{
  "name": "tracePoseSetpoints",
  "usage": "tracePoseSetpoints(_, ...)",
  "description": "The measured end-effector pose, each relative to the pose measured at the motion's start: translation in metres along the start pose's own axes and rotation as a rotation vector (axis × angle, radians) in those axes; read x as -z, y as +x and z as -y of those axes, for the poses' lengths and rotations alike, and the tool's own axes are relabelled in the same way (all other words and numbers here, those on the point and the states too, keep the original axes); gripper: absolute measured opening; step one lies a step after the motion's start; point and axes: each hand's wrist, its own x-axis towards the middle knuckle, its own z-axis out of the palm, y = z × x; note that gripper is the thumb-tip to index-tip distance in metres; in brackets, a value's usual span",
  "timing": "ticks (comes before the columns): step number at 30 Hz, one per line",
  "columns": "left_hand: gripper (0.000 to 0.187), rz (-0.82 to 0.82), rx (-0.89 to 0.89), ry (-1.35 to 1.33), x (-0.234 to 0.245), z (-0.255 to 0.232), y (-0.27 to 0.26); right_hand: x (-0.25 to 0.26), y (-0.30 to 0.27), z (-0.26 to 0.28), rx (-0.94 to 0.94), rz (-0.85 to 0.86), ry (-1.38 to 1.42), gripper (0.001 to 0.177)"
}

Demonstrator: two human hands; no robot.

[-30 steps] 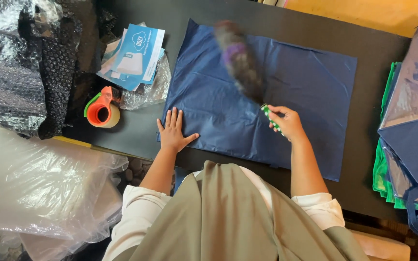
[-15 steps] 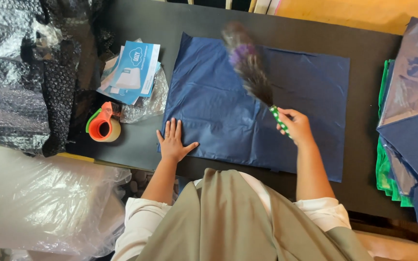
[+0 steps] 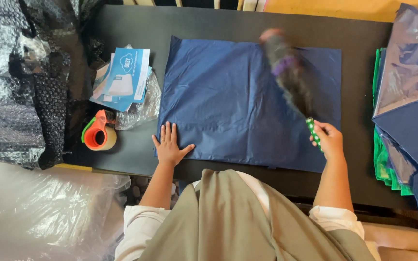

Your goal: The person places a white foam pad into a blue tote bag, then folds the bag over the pad and secures it with a branded card. The person uses a feather duster to wipe the bag and pad before and after folding. The person also handles bubble wrap at the end.

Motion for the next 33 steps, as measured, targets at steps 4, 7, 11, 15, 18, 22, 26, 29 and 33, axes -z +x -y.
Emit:
tracePoseSetpoints(4, 0.118, -0.01, -0.011, 0.004, 0.001, 0.001, 0.002, -0.003, -0.016, 0.027, -0.01, 0.043, 0.106, 0.02)
tracePoseSetpoints(7, 0.117, 0.004, 0.0, -0.013, 0.001, -0.001, 0.001, 0.001, -0.033, 0.048, -0.144, 0.335, 0.074, 0.025)
tracePoseSetpoints(11, 0.119, 0.019, 0.013, -0.002, 0.005, -0.002, 0.0, 0.004, -0.036, 0.057, -0.259, 0.495, -0.079, 0.025)
tracePoseSetpoints(15, 0.118, 0.024, 0.014, 0.01, 0.007, -0.003, -0.002, 0.011, 0.003, -0.01, -0.104, 0.191, -0.027, 0.025)
tracePoseSetpoints(18, 0.118, 0.027, 0.003, 0.0, 0.008, -0.003, -0.002, -0.008, 0.006, 0.007, -0.057, 0.068, 0.152, 0.023)
tracePoseSetpoints(22, 0.117, 0.029, -0.01, 0.056, -0.001, 0.0, 0.005, -0.002, -0.017, 0.03, -0.094, 0.199, 0.141, 0.025)
tracePoseSetpoints(26, 0.118, 0.025, -0.059, 0.166, 0.009, -0.01, 0.006, 0.011, -0.034, 0.043, -0.288, 0.494, -0.01, 0.025)
tracePoseSetpoints(29, 0.115, -0.014, -0.145, 0.191, 0.021, -0.028, 0.017, 0.006, -0.022, 0.029, -0.269, 0.429, -0.027, 0.028)
tracePoseSetpoints(33, 0.103, -0.007, -0.222, 0.186, 0.019, -0.052, 0.037, -0.016, 0.007, 0.016, -0.06, 0.145, 0.002, 0.027)
